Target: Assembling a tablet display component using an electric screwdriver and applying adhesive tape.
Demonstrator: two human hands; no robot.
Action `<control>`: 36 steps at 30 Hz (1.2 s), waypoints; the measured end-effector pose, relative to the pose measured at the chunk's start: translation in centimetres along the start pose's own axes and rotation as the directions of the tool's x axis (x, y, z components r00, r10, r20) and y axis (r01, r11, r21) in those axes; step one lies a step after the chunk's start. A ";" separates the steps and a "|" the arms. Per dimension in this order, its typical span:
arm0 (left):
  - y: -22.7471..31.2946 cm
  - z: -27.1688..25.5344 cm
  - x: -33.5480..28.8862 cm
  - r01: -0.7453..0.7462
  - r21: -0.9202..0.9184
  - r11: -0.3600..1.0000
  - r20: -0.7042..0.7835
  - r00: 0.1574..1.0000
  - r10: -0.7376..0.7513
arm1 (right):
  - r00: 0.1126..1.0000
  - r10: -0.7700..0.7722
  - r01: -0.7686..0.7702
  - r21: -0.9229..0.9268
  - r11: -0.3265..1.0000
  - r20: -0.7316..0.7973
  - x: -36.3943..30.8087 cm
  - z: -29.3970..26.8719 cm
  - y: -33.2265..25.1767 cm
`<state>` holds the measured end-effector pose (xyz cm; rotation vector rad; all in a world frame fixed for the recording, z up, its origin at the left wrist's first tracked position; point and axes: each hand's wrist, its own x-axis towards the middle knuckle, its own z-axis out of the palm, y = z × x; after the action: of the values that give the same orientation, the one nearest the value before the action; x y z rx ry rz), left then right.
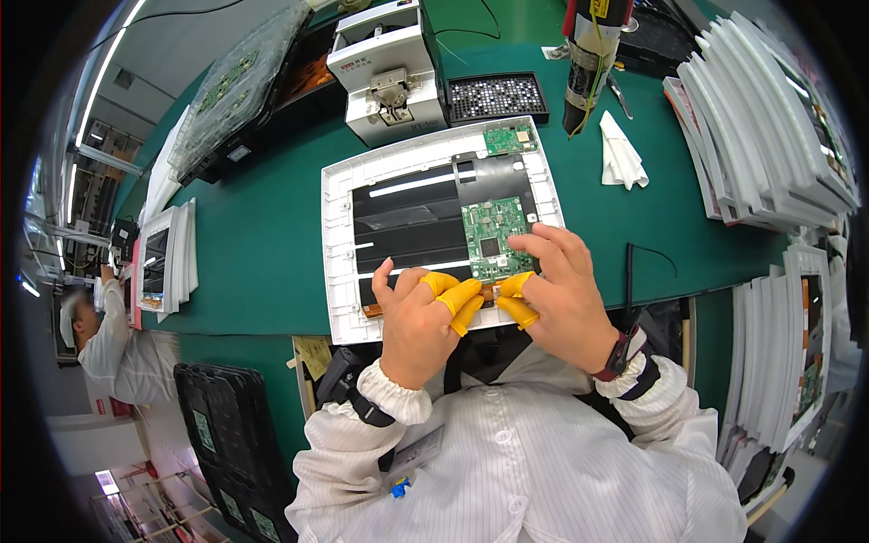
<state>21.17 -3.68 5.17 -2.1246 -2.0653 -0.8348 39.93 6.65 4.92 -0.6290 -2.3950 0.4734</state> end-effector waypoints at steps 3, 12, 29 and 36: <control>0.2 0.0 0.0 0.018 0.038 0.999 -0.035 0.999 -0.017 | 1.000 0.011 -0.011 0.017 1.000 -0.022 -0.1 0.2 0.1; 0.4 -1.5 0.6 -0.198 0.218 0.956 0.076 0.980 0.185 | 0.999 0.025 -0.024 0.025 0.999 -0.030 -0.2 0.2 0.4; -0.1 -2.0 1.3 -0.364 0.226 0.904 0.209 0.924 0.320 | 0.999 0.032 -0.030 0.045 0.999 -0.041 -0.3 0.2 0.4; -0.1 -1.9 1.4 -0.354 0.224 0.908 0.183 0.930 0.318 | 0.999 0.036 -0.034 0.045 0.998 -0.037 -0.2 0.3 0.4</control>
<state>20.35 -3.15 7.36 -2.3494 -1.6708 -0.3614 40.04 6.80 4.43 -0.6557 -2.3352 0.5235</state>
